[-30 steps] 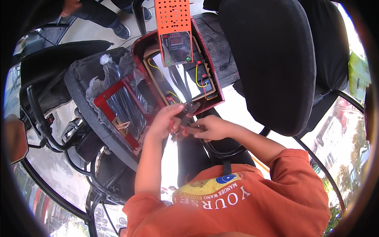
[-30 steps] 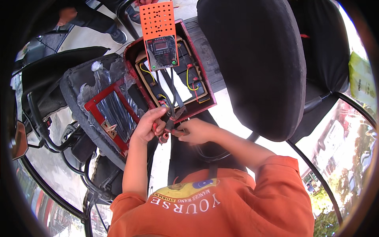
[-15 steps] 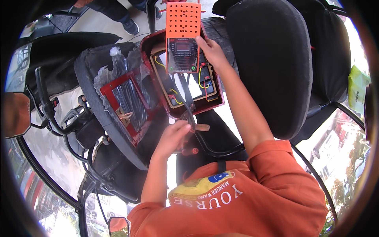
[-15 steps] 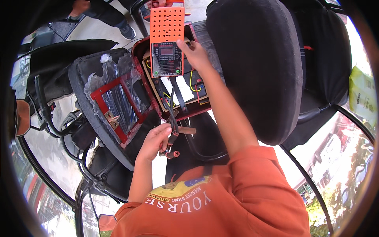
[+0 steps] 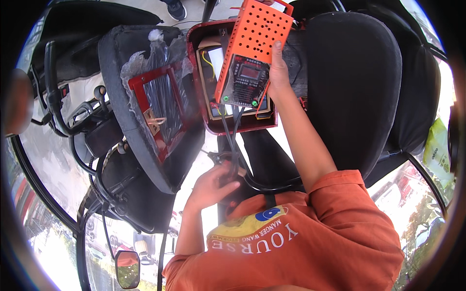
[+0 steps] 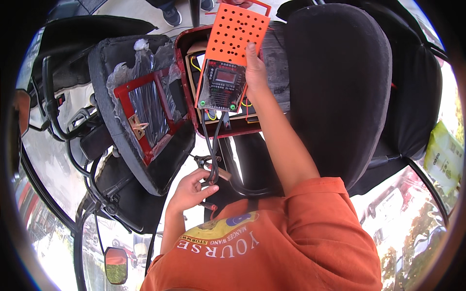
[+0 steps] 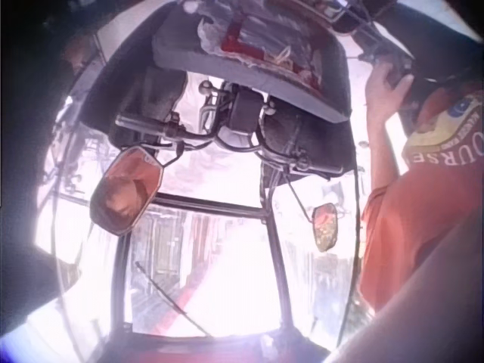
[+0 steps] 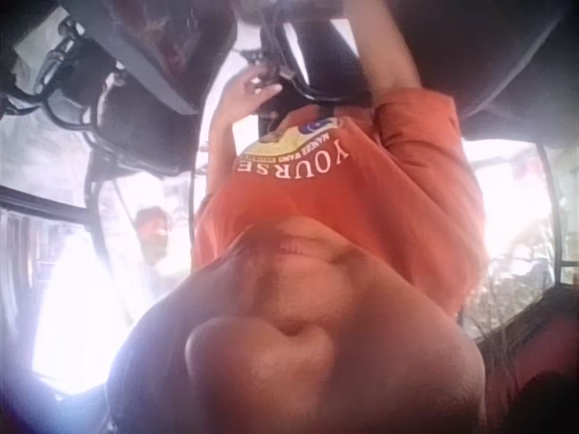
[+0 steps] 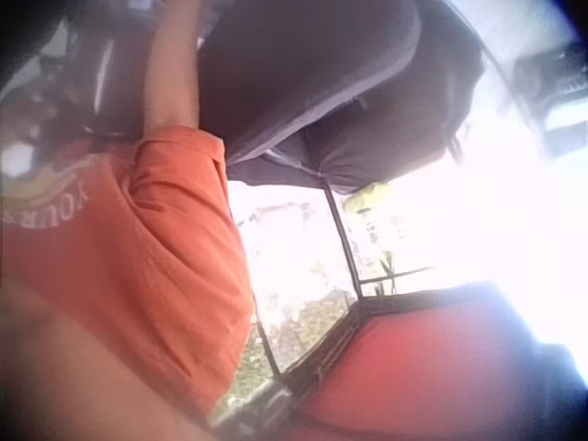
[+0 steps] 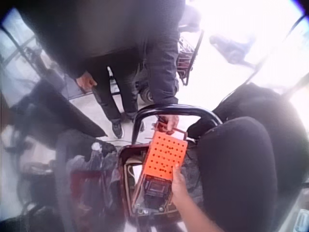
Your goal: The person uses a battery tester to check the voltage of a battery inside a scooter's storage compartment. They connect the tester leads to the battery terminals, observe the display, and then move the tester into a nearby shop.
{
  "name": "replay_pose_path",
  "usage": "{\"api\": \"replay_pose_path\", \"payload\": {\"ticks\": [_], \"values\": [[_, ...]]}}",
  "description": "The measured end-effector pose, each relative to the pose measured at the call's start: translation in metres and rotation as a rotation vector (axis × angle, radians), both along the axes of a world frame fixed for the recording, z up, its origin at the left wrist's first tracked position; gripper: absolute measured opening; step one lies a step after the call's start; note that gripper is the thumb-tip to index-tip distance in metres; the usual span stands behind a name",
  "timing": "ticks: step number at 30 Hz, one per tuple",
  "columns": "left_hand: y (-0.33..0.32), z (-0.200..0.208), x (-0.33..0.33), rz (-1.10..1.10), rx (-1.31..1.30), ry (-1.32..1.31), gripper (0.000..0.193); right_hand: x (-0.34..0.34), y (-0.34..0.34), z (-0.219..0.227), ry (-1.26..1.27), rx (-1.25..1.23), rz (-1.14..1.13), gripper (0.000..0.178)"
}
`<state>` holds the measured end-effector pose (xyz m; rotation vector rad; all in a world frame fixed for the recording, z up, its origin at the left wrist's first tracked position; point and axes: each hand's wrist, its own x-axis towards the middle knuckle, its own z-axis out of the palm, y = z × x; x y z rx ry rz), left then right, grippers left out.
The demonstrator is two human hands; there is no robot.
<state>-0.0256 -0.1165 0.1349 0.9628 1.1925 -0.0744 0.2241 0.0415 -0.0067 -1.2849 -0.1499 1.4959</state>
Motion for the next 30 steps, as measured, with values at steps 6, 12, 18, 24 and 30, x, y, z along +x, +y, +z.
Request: {"api": "replay_pose_path", "payload": {"ticks": [6,12,18,24,30], "values": [[-0.033,0.016,-0.026,-0.101,0.016,0.131,0.036,-0.013,-0.028,0.030,0.095,-0.038,0.036,0.088],[-0.068,0.030,-0.044,-0.058,0.153,0.112,0.029,-0.022,-0.060,0.048,0.140,-0.117,0.053,0.084],[-0.103,0.034,-0.059,0.049,0.377,0.071,0.028,-0.011,-0.096,0.082,0.108,-0.120,0.009,0.076],[-0.095,0.030,-0.054,0.092,0.405,-0.030,0.015,-0.004,-0.093,0.066,0.010,-0.110,0.018,0.072],[-0.075,-0.016,-0.027,0.382,0.201,-0.077,0.020,-0.006,-0.034,-0.003,0.008,-0.158,-0.072,0.077]]}}
